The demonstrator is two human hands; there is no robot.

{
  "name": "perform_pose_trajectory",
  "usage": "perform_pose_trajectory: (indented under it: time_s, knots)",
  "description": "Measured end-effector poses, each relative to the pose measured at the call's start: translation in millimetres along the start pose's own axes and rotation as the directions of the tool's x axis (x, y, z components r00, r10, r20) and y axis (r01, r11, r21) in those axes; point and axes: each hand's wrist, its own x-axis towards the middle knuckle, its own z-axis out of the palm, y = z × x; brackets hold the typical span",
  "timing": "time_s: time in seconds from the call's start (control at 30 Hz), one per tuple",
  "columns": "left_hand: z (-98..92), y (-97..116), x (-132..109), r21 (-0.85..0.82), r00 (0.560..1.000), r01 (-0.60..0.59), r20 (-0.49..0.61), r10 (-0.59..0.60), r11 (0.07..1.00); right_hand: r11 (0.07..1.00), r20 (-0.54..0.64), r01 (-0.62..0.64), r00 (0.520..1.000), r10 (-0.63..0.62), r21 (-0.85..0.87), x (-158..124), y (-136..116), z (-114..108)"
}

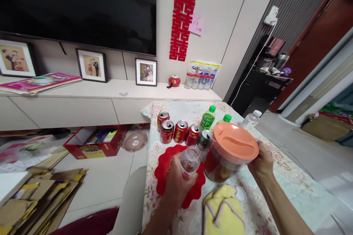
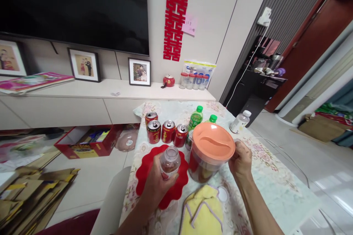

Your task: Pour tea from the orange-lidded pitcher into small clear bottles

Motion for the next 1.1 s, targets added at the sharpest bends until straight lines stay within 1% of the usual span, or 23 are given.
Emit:
perform_pose_trajectory:
  time_s: [0.1, 0.2, 0.37, 0.5, 0.57, 0.63, 0.67, 0.7, 0.73, 0.77, 0.8, 0.83, 0.87, 0.9, 0.93, 0.97, 1.03, 1.1]
  knots:
    - [-2.7, -4.0, 0.4, -0.031, 0.996, -0.002, 0.089, 0.005, 1.0, 1.0, -0.001, -0.018, 1.0, 0.018, 0.019, -5.9, 7.0, -0.1]
    - [-3.8, -6.1, -0.3, -0.037, 0.995, 0.008, 0.097, -0.005, 0.999, 0.999, -0.001, -0.029, 1.0, 0.029, 0.029, -8.6, 12.0, -1.9]
    - [-5.1, -2.8, -1.0, -0.041, 0.994, 0.02, 0.112, -0.015, 0.999, 0.999, -0.002, -0.053, 0.999, 0.053, 0.009, -10.3, 17.0, -8.8]
    - [-3.5, -3.3, -1.1, -0.042, 0.994, 0.007, 0.111, -0.003, 0.999, 0.995, 0.057, -0.067, 0.996, 0.071, -0.079, -8.3, 14.5, -23.1]
    - [-1.5, -5.6, -1.4, -0.037, 0.997, -0.006, 0.081, 0.009, 0.999, 0.986, 0.085, -0.052, 0.994, 0.066, -0.159, -5.2, 7.0, -33.3]
    - [-0.2, -7.6, -1.6, -0.041, 0.998, -0.018, 0.054, 0.021, 0.999, 0.969, 0.071, -0.025, 0.996, 0.044, -0.247, -2.9, -7.5, -41.4]
    - [-0.2, -8.0, -1.5, -0.046, 0.998, -0.022, 0.055, 0.024, 0.999, 0.953, 0.065, 0.007, 0.998, 0.013, -0.302, -2.8, -17.6, -43.3]
    - [-0.5, -8.0, -1.4, -0.054, 0.997, -0.024, 0.068, 0.028, 0.998, 0.93, 0.083, 0.063, 0.996, -0.035, -0.362, -3.7, -29.2, -43.1]
    - [-1.1, -7.5, -1.2, -0.063, 0.996, -0.027, 0.086, 0.032, 0.998, 0.896, 0.131, 0.142, 0.987, -0.095, -0.42, -5.6, -41.6, -40.6]
    - [-1.9, -6.6, -1.0, -0.07, 0.994, -0.027, 0.101, 0.034, 0.997, 0.803, 0.283, 0.318, 0.939, -0.194, -0.504, -8.3, -54.0, -35.9]
    - [-2.7, -5.5, -0.9, -0.075, 0.994, -0.027, 0.105, 0.035, 0.997, 0.694, 0.481, 0.507, 0.838, -0.258, -0.511, -11.2, -65.4, -29.4]
    - [-3.3, -4.2, -0.7, -0.077, 0.995, -0.027, 0.097, 0.034, 0.997, 0.596, 0.628, 0.639, 0.73, -0.27, -0.486, -14.0, -75.0, -21.8]
    - [-3.7, -3.1, -0.7, -0.079, 0.996, -0.025, 0.089, 0.032, 0.997, 0.5, 0.733, 0.735, 0.63, -0.256, -0.458, -16.3, -82.2, -13.9]
    - [-3.9, -2.1, -0.8, -0.082, 0.996, -0.023, 0.085, 0.03, 0.996, 0.425, 0.796, 0.793, 0.561, -0.226, -0.437, -17.7, -86.8, -6.4]
    - [-3.9, -1.4, -0.9, -0.084, 0.996, -0.022, 0.082, 0.029, 0.996, 0.367, 0.832, 0.826, 0.519, -0.195, -0.429, -18.2, -88.9, 0.0]
    - [-3.7, -0.9, -1.1, -0.085, 0.996, -0.02, 0.082, 0.027, 0.996, 0.323, 0.852, 0.844, 0.496, -0.168, -0.428, -17.8, -88.9, 4.8]
    - [-3.0, -0.8, -1.7, -0.079, 0.996, -0.015, 0.089, 0.022, 0.997, 0.275, 0.872, 0.863, 0.471, -0.131, -0.425, -15.6, -85.4, 9.5]
    - [-2.2, -1.2, -2.3, -0.068, 0.996, -0.006, 0.091, 0.012, 0.998, 0.254, 0.886, 0.877, 0.447, -0.119, -0.408, -13.2, -81.4, 9.2]
